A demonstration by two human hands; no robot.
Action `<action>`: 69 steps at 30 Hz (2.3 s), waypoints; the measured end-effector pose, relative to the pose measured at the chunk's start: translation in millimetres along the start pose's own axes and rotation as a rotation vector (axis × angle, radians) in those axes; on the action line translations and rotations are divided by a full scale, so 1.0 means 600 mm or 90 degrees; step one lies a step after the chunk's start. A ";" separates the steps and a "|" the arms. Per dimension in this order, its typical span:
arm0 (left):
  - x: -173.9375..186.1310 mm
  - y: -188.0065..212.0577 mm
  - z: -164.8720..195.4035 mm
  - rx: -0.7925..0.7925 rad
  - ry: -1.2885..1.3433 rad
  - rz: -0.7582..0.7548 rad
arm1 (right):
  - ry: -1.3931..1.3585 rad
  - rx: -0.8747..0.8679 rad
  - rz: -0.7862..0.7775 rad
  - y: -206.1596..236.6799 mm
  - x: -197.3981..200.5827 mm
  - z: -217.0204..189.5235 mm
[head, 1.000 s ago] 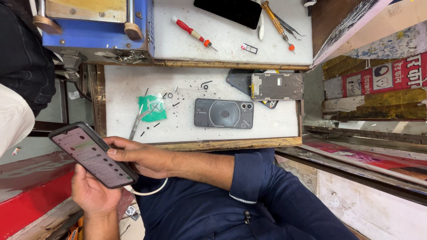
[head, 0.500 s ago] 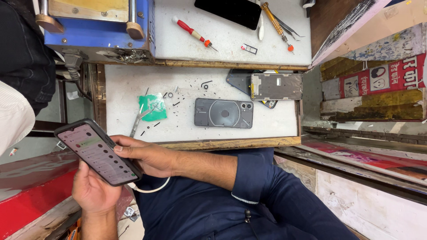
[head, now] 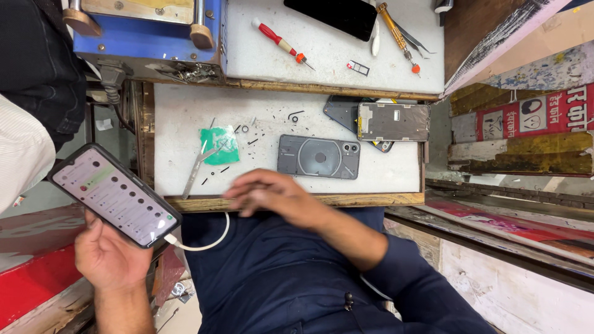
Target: The person handles a disassembled smartphone, aligns and presses the back cover, wipes the surface with a cloth, and briefly uses another phone. The person then repositions the device and continues adjusting the back cover.
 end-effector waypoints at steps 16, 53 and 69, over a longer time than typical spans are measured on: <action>0.011 -0.018 -0.005 -0.005 -0.054 0.017 | 0.132 0.460 0.732 0.348 0.266 -0.122; -0.008 -0.050 0.039 0.029 -0.804 -0.005 | 0.154 0.408 0.774 0.346 0.277 -0.110; -0.070 -0.029 0.046 0.161 -1.332 -0.187 | 0.133 0.409 0.771 0.348 0.276 -0.107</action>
Point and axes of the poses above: each hand's wrist, its own y-axis away from the middle knuckle, its own x-axis out of the back of the hand, z = x × y, the point moved 5 cm from there along -y, towards the middle knuckle, and after that the axes turned 9 degrees about -x, right-handed, at the moved point
